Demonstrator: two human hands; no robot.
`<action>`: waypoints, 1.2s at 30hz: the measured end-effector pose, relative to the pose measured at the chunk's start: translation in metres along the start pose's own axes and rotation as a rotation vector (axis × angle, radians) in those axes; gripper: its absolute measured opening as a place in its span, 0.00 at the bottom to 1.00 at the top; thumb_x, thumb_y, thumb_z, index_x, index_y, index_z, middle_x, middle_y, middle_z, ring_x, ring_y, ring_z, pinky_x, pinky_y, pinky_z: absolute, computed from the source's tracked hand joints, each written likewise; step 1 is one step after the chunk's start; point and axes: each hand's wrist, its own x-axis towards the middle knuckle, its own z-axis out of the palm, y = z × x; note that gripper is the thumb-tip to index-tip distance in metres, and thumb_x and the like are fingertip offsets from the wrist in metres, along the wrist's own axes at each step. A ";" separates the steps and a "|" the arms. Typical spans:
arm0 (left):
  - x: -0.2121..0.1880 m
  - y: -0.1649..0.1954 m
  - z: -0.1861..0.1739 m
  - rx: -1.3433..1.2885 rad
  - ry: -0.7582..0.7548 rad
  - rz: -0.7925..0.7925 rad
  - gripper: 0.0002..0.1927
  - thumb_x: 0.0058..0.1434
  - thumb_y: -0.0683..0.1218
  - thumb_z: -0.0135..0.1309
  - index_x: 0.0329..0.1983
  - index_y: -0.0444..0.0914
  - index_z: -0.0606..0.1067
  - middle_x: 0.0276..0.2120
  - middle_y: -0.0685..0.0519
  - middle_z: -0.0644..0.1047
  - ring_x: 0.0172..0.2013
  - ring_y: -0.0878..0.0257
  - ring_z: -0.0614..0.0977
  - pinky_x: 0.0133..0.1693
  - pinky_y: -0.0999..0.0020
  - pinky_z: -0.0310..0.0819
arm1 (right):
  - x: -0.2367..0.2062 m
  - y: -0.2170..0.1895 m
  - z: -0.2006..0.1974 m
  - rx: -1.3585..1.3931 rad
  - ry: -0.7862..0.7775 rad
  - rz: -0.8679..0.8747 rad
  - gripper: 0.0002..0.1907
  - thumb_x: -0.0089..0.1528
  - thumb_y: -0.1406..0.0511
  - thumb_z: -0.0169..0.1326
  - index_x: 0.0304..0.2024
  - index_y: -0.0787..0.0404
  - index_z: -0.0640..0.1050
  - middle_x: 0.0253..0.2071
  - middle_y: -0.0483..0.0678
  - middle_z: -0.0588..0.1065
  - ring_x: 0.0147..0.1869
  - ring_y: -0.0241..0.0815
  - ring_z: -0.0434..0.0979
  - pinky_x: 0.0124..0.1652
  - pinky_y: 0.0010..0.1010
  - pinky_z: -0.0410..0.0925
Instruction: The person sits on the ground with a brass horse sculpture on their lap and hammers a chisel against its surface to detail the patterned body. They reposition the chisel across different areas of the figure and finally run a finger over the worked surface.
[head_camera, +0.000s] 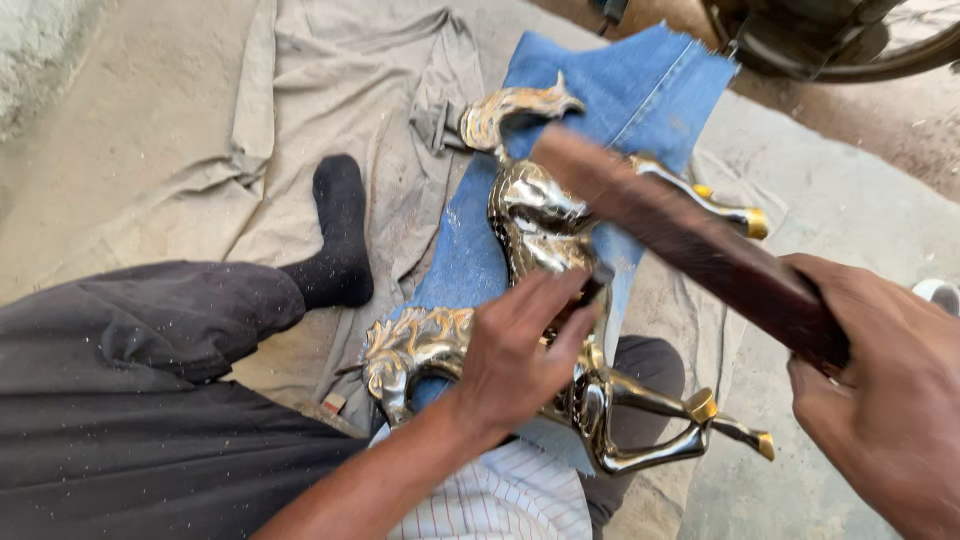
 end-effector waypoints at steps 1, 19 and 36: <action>-0.003 0.011 -0.007 -0.041 0.039 0.037 0.16 0.62 0.38 0.66 0.52 0.31 0.76 0.39 0.45 0.82 0.37 0.55 0.86 0.36 0.65 0.83 | -0.007 0.011 0.007 0.148 0.105 0.016 0.26 0.54 0.74 0.62 0.56 0.62 0.74 0.35 0.50 0.76 0.36 0.43 0.79 0.39 0.34 0.72; -0.116 0.043 -0.067 -0.295 -0.168 -0.528 0.13 0.56 0.40 0.67 0.44 0.32 0.80 0.34 0.52 0.81 0.34 0.69 0.86 0.37 0.74 0.88 | -0.210 0.024 0.281 1.635 0.057 1.120 0.33 0.49 0.84 0.55 0.59 0.73 0.70 0.33 0.52 0.75 0.37 0.48 0.81 0.33 0.35 0.73; -0.031 0.023 -0.043 -0.036 -0.105 -0.071 0.17 0.60 0.44 0.65 0.51 0.34 0.79 0.40 0.48 0.83 0.36 0.62 0.86 0.38 0.67 0.82 | -0.217 0.002 0.210 1.621 0.381 0.868 0.34 0.52 0.81 0.59 0.62 0.68 0.69 0.36 0.49 0.75 0.40 0.41 0.80 0.40 0.33 0.77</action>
